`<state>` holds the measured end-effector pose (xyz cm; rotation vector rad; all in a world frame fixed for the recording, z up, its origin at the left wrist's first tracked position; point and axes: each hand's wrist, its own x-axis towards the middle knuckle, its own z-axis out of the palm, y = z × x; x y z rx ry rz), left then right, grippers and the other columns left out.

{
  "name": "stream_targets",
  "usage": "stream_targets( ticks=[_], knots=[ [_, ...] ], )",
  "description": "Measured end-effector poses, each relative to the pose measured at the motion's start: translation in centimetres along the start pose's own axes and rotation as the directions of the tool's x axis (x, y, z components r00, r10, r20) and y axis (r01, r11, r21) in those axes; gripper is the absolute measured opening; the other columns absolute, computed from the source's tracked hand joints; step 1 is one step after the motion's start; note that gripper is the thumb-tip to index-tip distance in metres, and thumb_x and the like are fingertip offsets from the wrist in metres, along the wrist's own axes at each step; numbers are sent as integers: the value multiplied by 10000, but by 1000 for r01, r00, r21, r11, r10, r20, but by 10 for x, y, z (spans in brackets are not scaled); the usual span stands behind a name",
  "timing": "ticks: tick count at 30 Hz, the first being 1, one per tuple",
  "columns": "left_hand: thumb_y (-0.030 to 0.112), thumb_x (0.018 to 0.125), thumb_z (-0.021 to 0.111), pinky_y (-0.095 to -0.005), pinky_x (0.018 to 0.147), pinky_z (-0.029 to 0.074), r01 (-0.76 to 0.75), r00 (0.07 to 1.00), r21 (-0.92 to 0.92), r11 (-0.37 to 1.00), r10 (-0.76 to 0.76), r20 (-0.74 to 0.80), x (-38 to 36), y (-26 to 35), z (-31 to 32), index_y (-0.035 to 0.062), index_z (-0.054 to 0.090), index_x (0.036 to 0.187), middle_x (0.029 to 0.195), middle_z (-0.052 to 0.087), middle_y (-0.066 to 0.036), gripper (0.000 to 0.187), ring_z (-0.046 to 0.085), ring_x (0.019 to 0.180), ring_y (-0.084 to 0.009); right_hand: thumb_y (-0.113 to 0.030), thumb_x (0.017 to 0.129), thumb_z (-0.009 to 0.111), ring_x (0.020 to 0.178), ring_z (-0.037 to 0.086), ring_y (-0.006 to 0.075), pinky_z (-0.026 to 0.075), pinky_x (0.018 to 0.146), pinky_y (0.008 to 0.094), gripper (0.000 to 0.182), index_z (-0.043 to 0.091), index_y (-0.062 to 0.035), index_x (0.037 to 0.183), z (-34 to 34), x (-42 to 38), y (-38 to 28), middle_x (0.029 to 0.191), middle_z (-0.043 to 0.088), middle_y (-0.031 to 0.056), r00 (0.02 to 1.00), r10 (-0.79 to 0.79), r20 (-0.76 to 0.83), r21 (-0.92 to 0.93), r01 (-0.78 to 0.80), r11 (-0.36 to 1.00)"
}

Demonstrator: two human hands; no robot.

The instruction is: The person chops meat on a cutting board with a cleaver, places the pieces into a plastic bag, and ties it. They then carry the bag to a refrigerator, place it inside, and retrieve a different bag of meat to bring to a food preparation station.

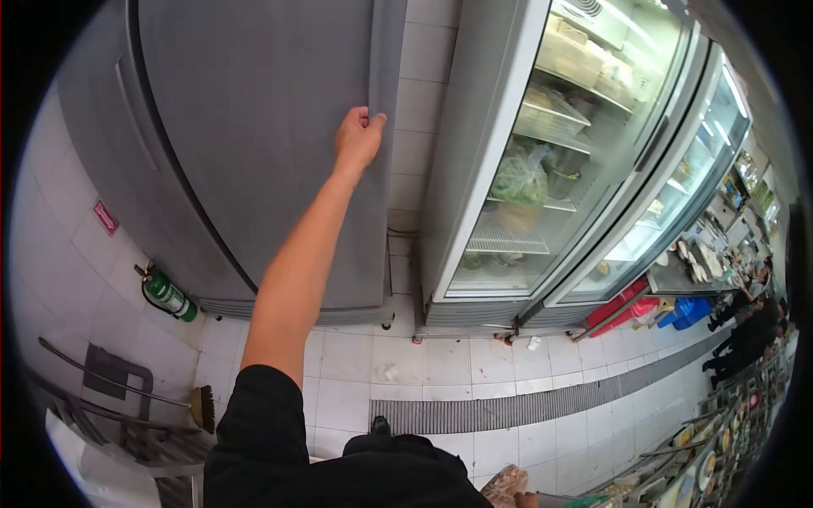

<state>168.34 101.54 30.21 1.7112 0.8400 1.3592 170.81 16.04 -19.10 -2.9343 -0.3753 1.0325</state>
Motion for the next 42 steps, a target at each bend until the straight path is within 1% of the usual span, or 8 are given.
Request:
stream_targets(
  ticks=[7, 10, 15, 23, 26, 31, 34, 42],
  knots=[
    [355, 968, 566, -266, 608, 365, -56, 984, -73, 996, 42, -175, -91, 33, -51, 32, 563, 782, 687, 467, 44, 373, 431, 673, -78, -275, 697, 640, 909, 665, 416, 511, 806, 427, 487, 661, 132, 965, -11, 92, -66, 931, 662, 336, 975, 188, 119, 340, -218, 915],
    [303, 1002, 513, -227, 627, 359, -323, 797, -26, 946, 257, -547, -189, 13, -129, 65, 607, 963, 797, 486, 63, 258, 427, 712, -51, -286, 695, 651, 1043, 634, 423, 488, 885, 441, 504, 663, 123, 990, -23, 180, -93, 1037, 650, 335, 980, 78, 182, 307, -132, 943],
    [393, 1027, 445, -299, 793, 502, -335, 529, -166, 927, 39, -848, -273, 68, -250, 50, 544, 1233, 1023, 603, -15, 412, 589, 926, -143, -342, 728, 637, 966, 649, 443, 499, 820, 463, 524, 653, 145, 921, -75, 253, -160, 959, 646, 358, 964, -265, 31, 164, 257, 952],
    [329, 1032, 430, -338, 899, 492, -183, 449, 83, 980, 158, -880, -292, 57, -401, 31, 511, 1255, 1161, 588, -70, 381, 578, 1056, -214, -320, 747, 623, 973, 629, 475, 499, 844, 455, 475, 634, 113, 940, -167, 308, -278, 965, 632, 365, 848, -531, -3, -10, 531, 847],
    [176, 992, 413, -326, 854, 522, 179, 88, 730, 660, 728, -680, -264, 67, -299, -51, 569, 1141, 1039, 626, -130, 312, 624, 944, -232, -293, 756, 616, 937, 629, 479, 496, 813, 457, 415, 618, 90, 917, -173, 314, -300, 938, 630, 361, 832, -555, -29, -67, 552, 831],
    [305, 1000, 433, -368, 864, 524, 149, 893, 101, 984, -90, -441, -200, -120, -219, 20, 613, 1132, 1065, 642, -113, 362, 625, 1004, -209, -266, 752, 607, 803, 661, 403, 498, 726, 438, 380, 615, 86, 895, -197, 287, -317, 796, 642, 296, 851, -523, 58, 38, 521, 853],
    [372, 919, 558, -383, 840, 520, 587, 718, -277, 761, -647, -257, -119, -254, -198, 34, 578, 1209, 1157, 596, -101, 446, 578, 1040, -212, -260, 742, 609, 850, 653, 439, 498, 740, 451, 408, 621, 97, 938, -199, 259, -328, 858, 644, 327, 892, -448, 61, -65, 451, 890],
    [280, 836, 656, -474, 834, 509, 719, 551, -391, 574, -815, -181, 42, -418, -198, -16, 561, 1223, 1231, 521, -157, 496, 510, 1078, -307, -217, 760, 600, 754, 625, 246, 481, 698, 395, 339, 656, 64, 942, -186, 161, -335, 802, 665, 171, 986, -151, 75, 51, 147, 988]
  ],
)
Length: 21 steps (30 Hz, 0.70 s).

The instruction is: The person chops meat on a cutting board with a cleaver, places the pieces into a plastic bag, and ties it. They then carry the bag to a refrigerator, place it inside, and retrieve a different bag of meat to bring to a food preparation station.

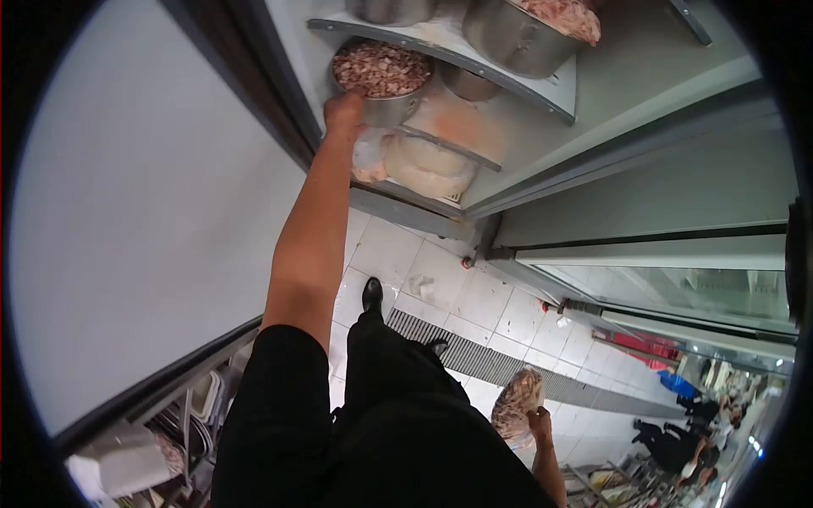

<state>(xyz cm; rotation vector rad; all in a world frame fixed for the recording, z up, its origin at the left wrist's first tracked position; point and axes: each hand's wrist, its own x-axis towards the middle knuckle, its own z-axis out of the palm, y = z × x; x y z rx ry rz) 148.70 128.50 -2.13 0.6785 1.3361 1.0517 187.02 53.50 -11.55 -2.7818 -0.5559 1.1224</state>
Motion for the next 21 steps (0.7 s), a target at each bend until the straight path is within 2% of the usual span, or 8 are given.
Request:
stream_targets(
  ticks=[3, 5, 6, 7, 9, 11, 13, 21],
  knots=[
    [189, 821, 661, -485, 804, 524, -80, 993, -71, 994, 74, -94, 16, -2, 10, -64, 550, 1214, 1184, 537, -172, 480, 524, 1067, -319, -218, 762, 599, 741, 611, 223, 475, 688, 384, 326, 662, 55, 929, 15, -23, -9, 782, 658, 148, 999, 41, -25, 75, -40, 996],
    [167, 792, 665, -414, 595, 544, -133, 949, -39, 990, 116, -293, 14, 1, 13, -105, 603, 1105, 997, 646, -189, 418, 638, 803, -274, -226, 762, 600, 740, 607, 223, 474, 686, 380, 334, 666, 54, 933, 26, -26, -15, 788, 661, 150, 996, 90, 16, 81, -91, 993],
    [160, 795, 658, -400, 562, 541, -113, 960, -72, 991, 91, -263, 12, 4, 14, -125, 594, 1091, 989, 642, -188, 416, 633, 778, -267, -226, 762, 600, 740, 607, 223, 474, 686, 380, 334, 666, 54, 933, 34, -21, -14, 788, 661, 150, 995, 97, 15, 84, -98, 992],
    [160, 795, 658, -400, 562, 541, -106, 963, -68, 992, 85, -255, 10, 6, 14, -125, 594, 1091, 989, 642, -188, 416, 633, 778, -267, -231, 764, 600, 742, 608, 224, 476, 691, 378, 341, 668, 55, 936, 43, -18, -12, 797, 666, 152, 998, 70, 0, 82, -70, 994],
    [171, 827, 647, -434, 684, 580, -51, 985, -117, 992, 30, -173, 6, 9, 14, -84, 580, 1103, 1084, 575, -154, 381, 577, 963, -281, -237, 765, 600, 744, 609, 225, 478, 697, 376, 347, 669, 55, 939, 53, -24, -15, 806, 671, 154, 998, 60, -6, 84, -60, 995],
    [166, 829, 642, -425, 674, 588, -41, 969, -114, 993, 11, -247, 11, 4, 19, -75, 586, 1086, 1061, 580, -136, 357, 584, 933, -264, -251, 773, 601, 767, 619, 229, 484, 717, 378, 360, 671, 58, 943, 55, -26, -35, 834, 683, 159, 998, 63, 26, 146, -66, 987],
    [173, 807, 649, -343, 544, 541, -103, 943, -120, 987, 59, -327, 5, 5, 23, -89, 622, 1022, 965, 632, -144, 340, 619, 786, -237, -258, 781, 598, 793, 634, 234, 488, 730, 381, 371, 664, 58, 963, 49, -35, -72, 842, 687, 181, 994, 100, 52, 144, -106, 984],
    [151, 795, 629, -322, 572, 531, -123, 931, -82, 989, 87, -354, 0, 7, 25, -89, 626, 985, 917, 646, -138, 306, 626, 797, -208, -227, 800, 581, 727, 632, 239, 487, 681, 381, 325, 631, 53, 959, 30, -6, -118, 782, 670, 192, 996, -62, 72, 128, 52, 990]
  ],
)
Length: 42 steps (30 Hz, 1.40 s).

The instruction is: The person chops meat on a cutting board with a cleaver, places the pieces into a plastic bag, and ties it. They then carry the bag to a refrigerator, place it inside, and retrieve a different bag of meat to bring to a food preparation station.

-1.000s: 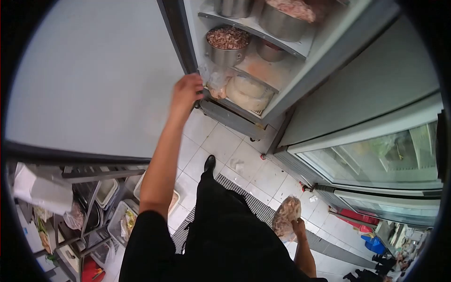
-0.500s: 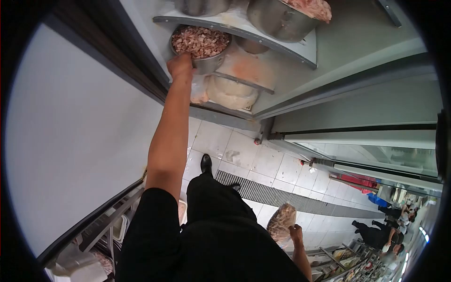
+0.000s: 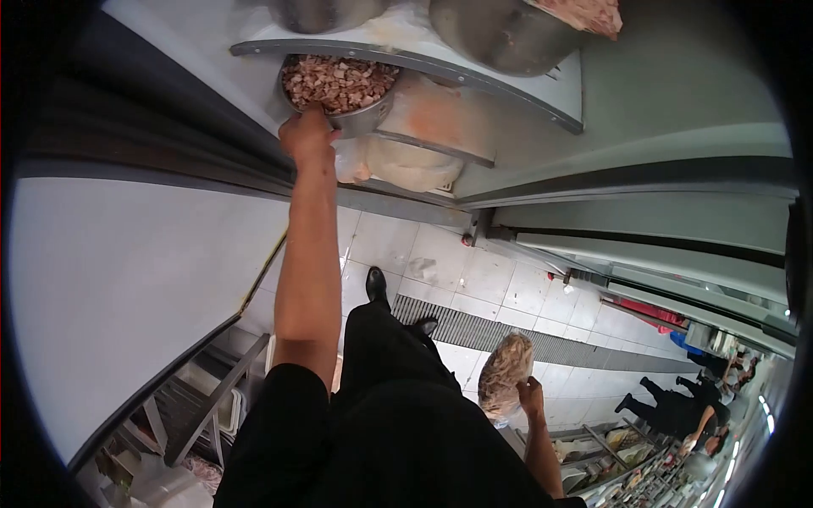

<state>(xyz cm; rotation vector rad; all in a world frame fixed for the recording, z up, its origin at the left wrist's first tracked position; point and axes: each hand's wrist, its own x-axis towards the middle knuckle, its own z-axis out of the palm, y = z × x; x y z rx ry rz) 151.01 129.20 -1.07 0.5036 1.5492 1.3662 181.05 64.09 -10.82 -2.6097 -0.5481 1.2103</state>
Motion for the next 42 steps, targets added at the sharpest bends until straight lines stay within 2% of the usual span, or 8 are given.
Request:
stream_targets(
  ticks=[6, 8, 16, 24, 28, 30, 38, 42],
  knots=[
    [128, 814, 601, -279, 789, 470, -292, 955, 76, 953, 294, -22, -46, -19, -6, -85, 651, 1025, 934, 701, -131, 304, 640, 830, -200, -221, 802, 580, 716, 622, 215, 487, 668, 382, 322, 631, 57, 957, 1, 17, -11, 760, 666, 177, 998, -50, -27, -41, 48, 998],
    [119, 831, 612, -281, 488, 475, -170, 981, -47, 984, 173, 88, -61, -26, -6, -29, 638, 940, 858, 635, -76, 185, 592, 682, -147, -228, 801, 583, 718, 622, 216, 488, 669, 382, 333, 631, 61, 959, -5, 25, -20, 763, 667, 176, 998, -62, -21, -1, 62, 998],
    [139, 799, 640, -292, 495, 472, 36, 963, -159, 987, 8, 268, -104, -83, 62, 50, 597, 851, 868, 600, -58, 112, 562, 724, -138, -203, 797, 570, 754, 609, 199, 482, 685, 355, 339, 621, 70, 992, -3, 26, -32, 815, 658, 179, 985, -168, -37, -37, 167, 985],
    [264, 856, 714, -345, 824, 477, 73, 878, -185, 980, 25, 477, -135, -99, 49, 45, 630, 1003, 900, 594, -6, 277, 552, 921, -101, -140, 844, 588, 816, 550, 102, 465, 715, 276, 284, 580, 59, 1047, 7, 12, -105, 900, 651, 66, 977, -194, 89, 135, 181, 974],
    [285, 833, 749, -354, 993, 395, -54, 883, -161, 986, 123, 453, -117, -113, 39, -1, 616, 750, 1233, 588, -237, 326, 548, 1171, -276, -134, 850, 605, 837, 590, 135, 487, 751, 285, 324, 555, 57, 1107, 15, 25, -177, 925, 673, 117, 923, -355, 151, 38, 353, 935],
    [299, 859, 721, -367, 1095, 277, -184, 831, -169, 968, 245, 500, -110, -115, 34, -12, 608, 715, 1414, 437, -283, 361, 396, 1349, -330, -254, 794, 664, 893, 672, 415, 518, 779, 430, 449, 559, 2, 1148, 16, 22, -230, 942, 679, 260, 935, -340, 101, -77, 348, 934],
    [246, 886, 675, -293, 769, 477, -92, 724, -11, 996, 74, 686, -61, -96, 12, -13, 668, 915, 954, 685, -126, 261, 614, 829, -172, -119, 862, 681, 811, 647, 178, 515, 712, 307, 387, 486, -77, 1194, 18, 50, -398, 920, 685, 130, 834, -547, 70, 103, 539, 836],
    [190, 861, 644, -292, 705, 491, -403, 783, -146, 903, 423, 455, 6, -86, 26, -24, 656, 973, 832, 682, -92, 243, 640, 790, -137, -102, 861, 652, 820, 611, 150, 502, 723, 287, 379, 478, -49, 1193, 18, 62, -458, 956, 648, 117, 838, -545, 36, 62, 543, 838]
  ],
)
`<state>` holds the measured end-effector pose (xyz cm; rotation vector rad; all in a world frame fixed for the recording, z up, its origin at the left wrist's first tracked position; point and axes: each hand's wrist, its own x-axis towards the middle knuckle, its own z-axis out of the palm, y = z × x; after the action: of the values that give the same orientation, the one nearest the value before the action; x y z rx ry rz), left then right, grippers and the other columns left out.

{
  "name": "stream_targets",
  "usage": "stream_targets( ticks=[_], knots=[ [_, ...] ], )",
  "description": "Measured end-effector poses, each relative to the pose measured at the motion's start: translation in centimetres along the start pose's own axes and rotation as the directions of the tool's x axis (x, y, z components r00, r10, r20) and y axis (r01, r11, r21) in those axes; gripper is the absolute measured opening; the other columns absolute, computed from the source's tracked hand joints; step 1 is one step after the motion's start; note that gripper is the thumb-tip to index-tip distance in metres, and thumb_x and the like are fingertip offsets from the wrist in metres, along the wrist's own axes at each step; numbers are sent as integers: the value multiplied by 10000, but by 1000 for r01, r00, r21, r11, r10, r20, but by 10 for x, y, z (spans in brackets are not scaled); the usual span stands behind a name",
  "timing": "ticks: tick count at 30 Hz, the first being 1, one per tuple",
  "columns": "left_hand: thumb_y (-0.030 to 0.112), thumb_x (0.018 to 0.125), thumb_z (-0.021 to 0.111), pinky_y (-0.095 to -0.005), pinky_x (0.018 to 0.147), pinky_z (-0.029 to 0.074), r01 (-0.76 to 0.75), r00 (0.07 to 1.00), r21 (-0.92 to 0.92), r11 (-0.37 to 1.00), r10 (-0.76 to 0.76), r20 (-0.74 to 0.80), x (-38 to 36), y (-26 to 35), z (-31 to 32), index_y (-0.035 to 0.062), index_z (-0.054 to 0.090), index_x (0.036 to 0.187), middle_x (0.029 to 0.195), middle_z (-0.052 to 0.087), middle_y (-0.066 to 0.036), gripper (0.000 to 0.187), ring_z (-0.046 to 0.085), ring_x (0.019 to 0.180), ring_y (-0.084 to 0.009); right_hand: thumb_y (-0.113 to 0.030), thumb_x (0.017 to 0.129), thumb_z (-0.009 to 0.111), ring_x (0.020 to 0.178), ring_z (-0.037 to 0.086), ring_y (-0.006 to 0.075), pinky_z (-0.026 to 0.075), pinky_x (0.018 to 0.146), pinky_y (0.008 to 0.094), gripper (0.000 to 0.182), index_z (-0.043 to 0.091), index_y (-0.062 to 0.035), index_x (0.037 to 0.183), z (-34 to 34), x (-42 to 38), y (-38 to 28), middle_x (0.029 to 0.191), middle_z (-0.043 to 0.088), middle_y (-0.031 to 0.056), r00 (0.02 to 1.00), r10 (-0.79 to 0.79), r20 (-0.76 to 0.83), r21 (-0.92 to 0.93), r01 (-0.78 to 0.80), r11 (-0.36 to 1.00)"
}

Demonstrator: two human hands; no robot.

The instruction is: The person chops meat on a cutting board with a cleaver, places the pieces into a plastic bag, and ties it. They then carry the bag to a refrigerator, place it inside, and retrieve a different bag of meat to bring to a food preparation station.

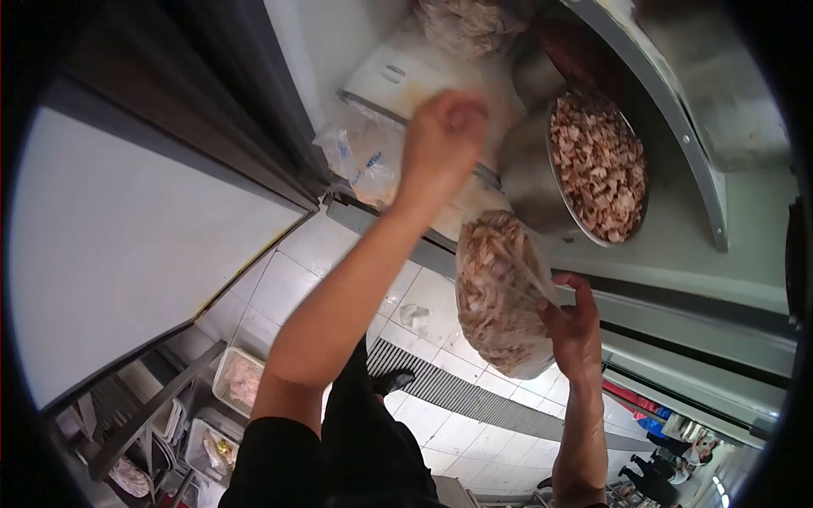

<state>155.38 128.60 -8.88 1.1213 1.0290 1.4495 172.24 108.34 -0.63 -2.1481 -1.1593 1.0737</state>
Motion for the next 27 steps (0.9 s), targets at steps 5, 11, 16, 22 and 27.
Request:
stream_targets(
  ticks=[5, 11, 16, 22, 27],
  knots=[
    [155, 816, 632, -381, 754, 509, -59, 959, 328, 943, 145, -243, 137, 6, -3, 12, 635, 1055, 876, 661, -156, 278, 650, 888, -329, -85, 857, 650, 776, 579, 116, 476, 681, 258, 378, 474, -51, 1190, -1, 24, -23, 957, 631, 108, 999, -29, -21, 0, 29, 1000],
    [230, 812, 628, -447, 939, 460, -827, 292, 552, 105, 920, 263, 221, 31, 31, 58, 646, 1060, 1078, 663, -164, 303, 587, 1072, -365, -31, 850, 670, 800, 564, 104, 468, 680, 243, 355, 489, -8, 1155, 0, 34, -28, 1044, 593, 95, 999, -5, -39, 29, 6, 1000],
    [293, 816, 638, -438, 1000, 418, -629, 562, 756, 180, 778, 283, 246, 35, 53, 67, 636, 1151, 1190, 627, -181, 404, 559, 1162, -343, -42, 853, 691, 872, 592, 133, 493, 727, 260, 366, 496, -12, 1162, -1, 35, -17, 1119, 588, 98, 999, 25, -34, 82, -22, 996],
    [241, 824, 625, -450, 998, 415, -764, 482, 589, 265, 841, 246, 242, 15, 31, 73, 610, 1205, 1207, 619, -172, 416, 540, 1181, -354, -36, 857, 695, 885, 604, 136, 501, 734, 254, 379, 498, -16, 1180, 1, 35, -15, 1141, 580, 109, 1000, 19, -24, 166, -15, 986],
    [109, 765, 647, -422, 784, 501, -650, 639, 589, 479, 764, 84, 119, 12, -25, 63, 622, 1078, 998, 621, -169, 318, 610, 935, -369, -46, 869, 686, 873, 607, 139, 508, 722, 262, 374, 494, -20, 1188, -1, 35, -17, 1153, 570, 129, 1000, 10, -8, 105, -9, 994]
  ],
)
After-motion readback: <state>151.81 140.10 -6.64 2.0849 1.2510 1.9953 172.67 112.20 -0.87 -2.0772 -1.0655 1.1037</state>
